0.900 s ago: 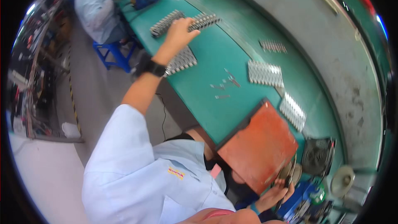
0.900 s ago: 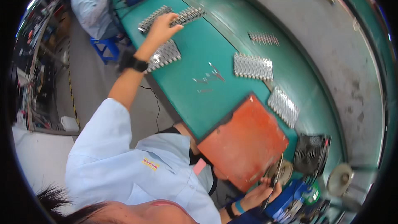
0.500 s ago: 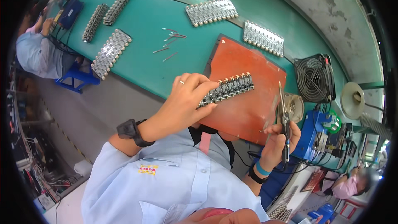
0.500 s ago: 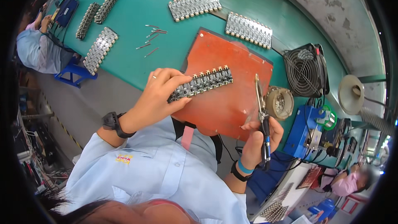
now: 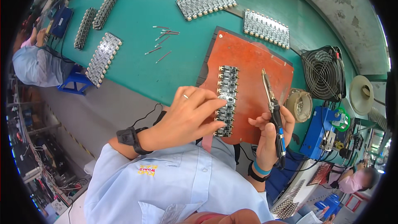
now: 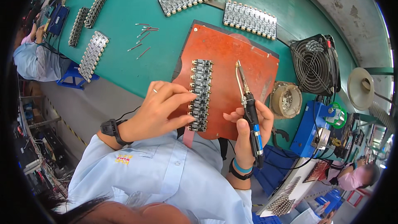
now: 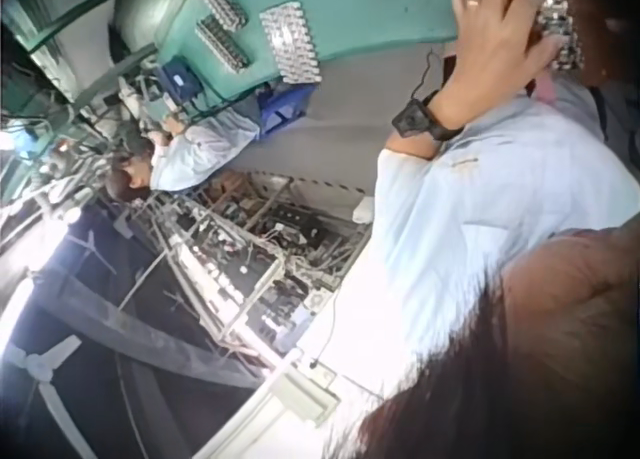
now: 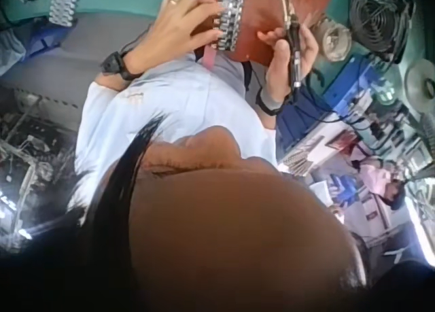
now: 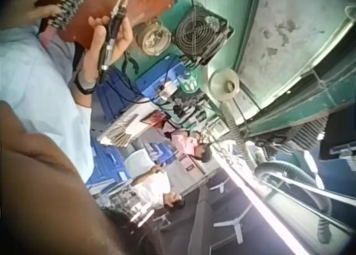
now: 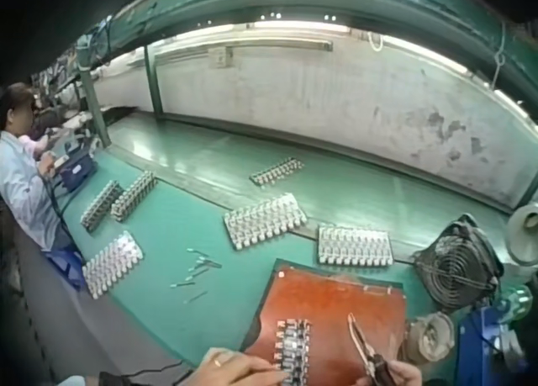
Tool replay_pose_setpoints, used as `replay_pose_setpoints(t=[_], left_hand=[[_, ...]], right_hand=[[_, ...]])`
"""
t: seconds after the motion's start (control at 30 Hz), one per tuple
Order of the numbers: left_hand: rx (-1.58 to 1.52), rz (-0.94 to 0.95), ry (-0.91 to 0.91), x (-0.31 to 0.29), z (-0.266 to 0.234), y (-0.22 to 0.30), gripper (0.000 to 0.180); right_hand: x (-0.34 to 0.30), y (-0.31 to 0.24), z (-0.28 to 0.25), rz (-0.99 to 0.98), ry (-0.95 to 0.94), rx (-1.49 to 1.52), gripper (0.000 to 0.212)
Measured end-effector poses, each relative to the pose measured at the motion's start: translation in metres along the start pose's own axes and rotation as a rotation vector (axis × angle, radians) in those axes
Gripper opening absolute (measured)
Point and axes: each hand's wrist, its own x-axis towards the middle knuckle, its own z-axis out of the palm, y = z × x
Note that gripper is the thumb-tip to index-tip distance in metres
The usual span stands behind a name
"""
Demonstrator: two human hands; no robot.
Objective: Soldering electronic components onto printed circuit boards at an industrial assembly station.
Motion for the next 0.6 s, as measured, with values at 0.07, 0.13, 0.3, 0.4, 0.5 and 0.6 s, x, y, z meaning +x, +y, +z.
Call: replay_pose_setpoints(t=[0.07,0.13,0.3,0.4,0.5,0.6], left_hand=[[0.007,-0.002,0.009,0.008,0.006,0.005,0.056],[0.064,-0.064,0.008,0.019,0.013,0.014,0.059],[0.304,0.074,-0.150,0.029,0.016,0.012,0.046],[0.264,0.320,-0.318,0.034,-0.003,-0.002,0.036],[0.142,0.287,-0.333,0.033,-0.016,-0.013,0.032],[0.175,0.288,-0.288,0.023,-0.014,-0.016,0.035]], right_hand=[[0.003,0.000,-0.002,-0.010,0.013,-0.018,0.043],[0.005,0.001,-0.006,-0.045,0.038,-0.020,0.043],[0.009,0.002,-0.012,-0.058,0.074,-0.017,0.044],[0.014,0.004,-0.014,-0.114,0.101,-0.090,0.045],[0.017,0.003,-0.015,-0.118,0.066,-0.108,0.045],[0.016,0.004,-0.013,-0.090,0.042,-0.089,0.045]])
